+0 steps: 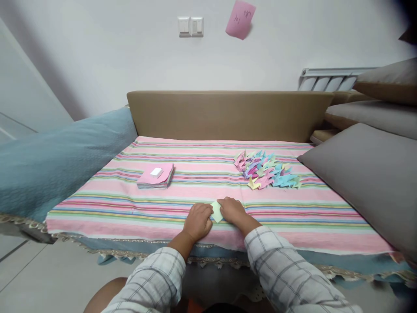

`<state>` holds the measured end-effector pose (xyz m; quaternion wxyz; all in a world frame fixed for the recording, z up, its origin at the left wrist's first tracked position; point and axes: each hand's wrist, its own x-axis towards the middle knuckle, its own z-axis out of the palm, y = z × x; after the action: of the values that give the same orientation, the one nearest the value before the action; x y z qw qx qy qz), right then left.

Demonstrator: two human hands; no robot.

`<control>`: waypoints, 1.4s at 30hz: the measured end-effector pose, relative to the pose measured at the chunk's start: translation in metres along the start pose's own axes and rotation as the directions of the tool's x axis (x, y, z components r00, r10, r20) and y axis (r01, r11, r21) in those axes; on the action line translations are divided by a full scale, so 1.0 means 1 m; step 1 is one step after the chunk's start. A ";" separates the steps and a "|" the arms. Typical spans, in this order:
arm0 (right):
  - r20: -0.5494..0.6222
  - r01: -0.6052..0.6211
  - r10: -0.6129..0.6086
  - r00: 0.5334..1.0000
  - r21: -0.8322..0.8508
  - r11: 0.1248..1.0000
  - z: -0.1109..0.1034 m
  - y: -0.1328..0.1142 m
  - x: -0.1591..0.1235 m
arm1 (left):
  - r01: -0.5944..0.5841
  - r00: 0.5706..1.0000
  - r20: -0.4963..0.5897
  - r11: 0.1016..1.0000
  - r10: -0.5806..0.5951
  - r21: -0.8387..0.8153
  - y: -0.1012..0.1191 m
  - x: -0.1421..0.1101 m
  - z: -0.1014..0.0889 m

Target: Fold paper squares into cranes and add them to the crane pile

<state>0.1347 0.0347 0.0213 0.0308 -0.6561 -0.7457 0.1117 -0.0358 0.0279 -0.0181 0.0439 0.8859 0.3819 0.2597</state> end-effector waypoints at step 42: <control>-0.159 0.161 -0.132 0.978 0.184 0.970 0.011 0.019 0.012 | 0.036 0.996 -0.076 0.999 -0.036 -0.004 -0.008 -0.002 0.002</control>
<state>0.1495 0.0472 0.0050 0.1580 -0.5993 -0.7733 0.1337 -0.0413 0.0328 -0.0226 0.0350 0.8683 0.3988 0.2928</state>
